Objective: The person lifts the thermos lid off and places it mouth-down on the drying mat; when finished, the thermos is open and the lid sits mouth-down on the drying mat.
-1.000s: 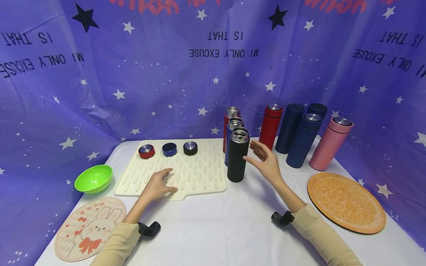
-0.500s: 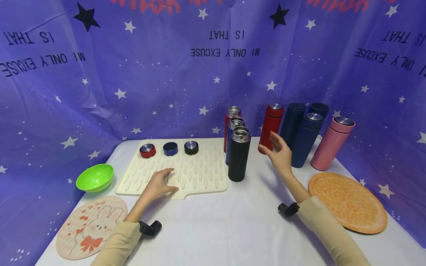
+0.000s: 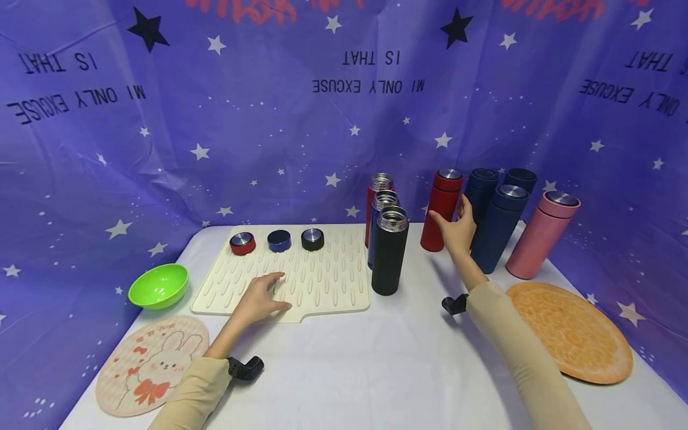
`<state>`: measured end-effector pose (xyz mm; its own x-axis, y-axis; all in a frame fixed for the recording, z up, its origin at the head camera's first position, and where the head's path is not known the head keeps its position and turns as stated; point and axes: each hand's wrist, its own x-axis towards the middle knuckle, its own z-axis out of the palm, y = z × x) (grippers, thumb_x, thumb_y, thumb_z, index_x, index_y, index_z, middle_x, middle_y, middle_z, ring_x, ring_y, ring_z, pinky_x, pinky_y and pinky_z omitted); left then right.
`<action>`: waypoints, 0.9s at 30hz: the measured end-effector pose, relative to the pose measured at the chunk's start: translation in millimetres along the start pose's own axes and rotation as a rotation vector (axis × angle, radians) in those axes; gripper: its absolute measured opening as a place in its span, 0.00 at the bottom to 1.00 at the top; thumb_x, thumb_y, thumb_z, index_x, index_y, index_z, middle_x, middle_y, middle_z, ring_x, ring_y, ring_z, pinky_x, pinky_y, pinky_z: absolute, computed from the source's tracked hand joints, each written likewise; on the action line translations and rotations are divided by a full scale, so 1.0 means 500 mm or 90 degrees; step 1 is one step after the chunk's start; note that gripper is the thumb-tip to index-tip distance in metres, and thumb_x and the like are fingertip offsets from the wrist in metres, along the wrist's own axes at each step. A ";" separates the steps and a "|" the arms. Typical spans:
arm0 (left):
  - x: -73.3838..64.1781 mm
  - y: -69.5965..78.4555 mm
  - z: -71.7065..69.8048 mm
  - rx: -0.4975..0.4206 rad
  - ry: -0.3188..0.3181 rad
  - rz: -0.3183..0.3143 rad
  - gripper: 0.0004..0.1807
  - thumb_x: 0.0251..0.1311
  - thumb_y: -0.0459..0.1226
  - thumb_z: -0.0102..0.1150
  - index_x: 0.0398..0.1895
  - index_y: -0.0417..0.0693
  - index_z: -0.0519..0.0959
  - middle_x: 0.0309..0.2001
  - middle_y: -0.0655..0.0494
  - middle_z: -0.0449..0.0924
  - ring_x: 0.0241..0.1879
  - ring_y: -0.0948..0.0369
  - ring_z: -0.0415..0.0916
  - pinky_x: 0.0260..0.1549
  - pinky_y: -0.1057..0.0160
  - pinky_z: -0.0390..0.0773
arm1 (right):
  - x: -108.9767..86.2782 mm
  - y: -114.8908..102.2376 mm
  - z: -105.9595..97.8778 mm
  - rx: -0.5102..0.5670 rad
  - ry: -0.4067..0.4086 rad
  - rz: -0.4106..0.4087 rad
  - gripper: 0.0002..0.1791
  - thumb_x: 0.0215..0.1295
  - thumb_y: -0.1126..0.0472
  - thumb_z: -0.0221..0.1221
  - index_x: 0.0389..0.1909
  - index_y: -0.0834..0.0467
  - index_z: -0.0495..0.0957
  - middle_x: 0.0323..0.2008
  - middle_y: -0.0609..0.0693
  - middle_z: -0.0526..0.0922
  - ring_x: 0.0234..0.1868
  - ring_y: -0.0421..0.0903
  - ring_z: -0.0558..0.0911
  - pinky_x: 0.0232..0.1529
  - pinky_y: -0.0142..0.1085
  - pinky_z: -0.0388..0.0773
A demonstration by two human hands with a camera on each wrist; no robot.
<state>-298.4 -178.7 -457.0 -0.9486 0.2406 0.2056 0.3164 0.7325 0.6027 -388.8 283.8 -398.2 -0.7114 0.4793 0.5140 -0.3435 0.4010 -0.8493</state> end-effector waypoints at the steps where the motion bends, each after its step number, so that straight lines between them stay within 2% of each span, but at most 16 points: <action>1: -0.001 0.000 0.001 -0.001 0.004 0.002 0.42 0.40 0.36 0.78 0.62 0.34 0.71 0.58 0.34 0.73 0.58 0.37 0.65 0.57 0.39 0.68 | 0.006 0.004 0.004 -0.009 0.002 0.002 0.49 0.51 0.57 0.73 0.71 0.62 0.58 0.69 0.58 0.63 0.69 0.53 0.64 0.68 0.42 0.61; 6: -0.002 0.003 0.004 0.004 0.016 0.016 0.41 0.39 0.35 0.78 0.61 0.33 0.71 0.57 0.34 0.73 0.57 0.37 0.66 0.56 0.40 0.68 | 0.028 0.023 0.014 -0.051 -0.004 0.012 0.47 0.53 0.58 0.72 0.71 0.61 0.58 0.68 0.58 0.66 0.67 0.50 0.67 0.67 0.41 0.63; 10: -0.001 0.006 0.002 0.002 0.004 0.003 0.42 0.40 0.35 0.78 0.62 0.34 0.71 0.58 0.34 0.72 0.58 0.36 0.65 0.58 0.40 0.67 | 0.035 0.031 0.020 -0.076 -0.022 0.008 0.43 0.55 0.57 0.71 0.69 0.61 0.61 0.63 0.60 0.72 0.62 0.53 0.73 0.62 0.45 0.70; 14: 0.002 0.005 0.001 0.006 0.002 -0.005 0.42 0.41 0.36 0.78 0.63 0.35 0.71 0.59 0.35 0.72 0.59 0.37 0.65 0.59 0.41 0.67 | 0.034 0.030 0.026 -0.064 -0.016 0.002 0.41 0.55 0.56 0.71 0.67 0.62 0.63 0.59 0.61 0.75 0.57 0.55 0.76 0.59 0.48 0.73; 20: 0.001 0.004 0.000 0.010 -0.002 -0.006 0.42 0.41 0.37 0.78 0.63 0.36 0.71 0.59 0.36 0.72 0.59 0.38 0.65 0.59 0.41 0.67 | 0.023 0.032 0.030 -0.052 0.012 0.017 0.41 0.54 0.57 0.72 0.67 0.61 0.64 0.59 0.59 0.76 0.57 0.54 0.77 0.59 0.47 0.74; 27: 0.000 0.008 0.001 0.011 -0.002 -0.003 0.42 0.42 0.37 0.77 0.63 0.35 0.71 0.60 0.35 0.72 0.59 0.38 0.65 0.58 0.41 0.67 | 0.003 0.024 0.021 -0.039 0.043 -0.021 0.41 0.49 0.57 0.75 0.64 0.61 0.69 0.56 0.59 0.79 0.54 0.53 0.79 0.57 0.46 0.75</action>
<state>-296.9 -175.5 -454.7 -0.9502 0.2388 0.2004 0.3116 0.7448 0.5901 -400.4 281.0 -408.8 -0.6565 0.5162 0.5501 -0.3259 0.4635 -0.8240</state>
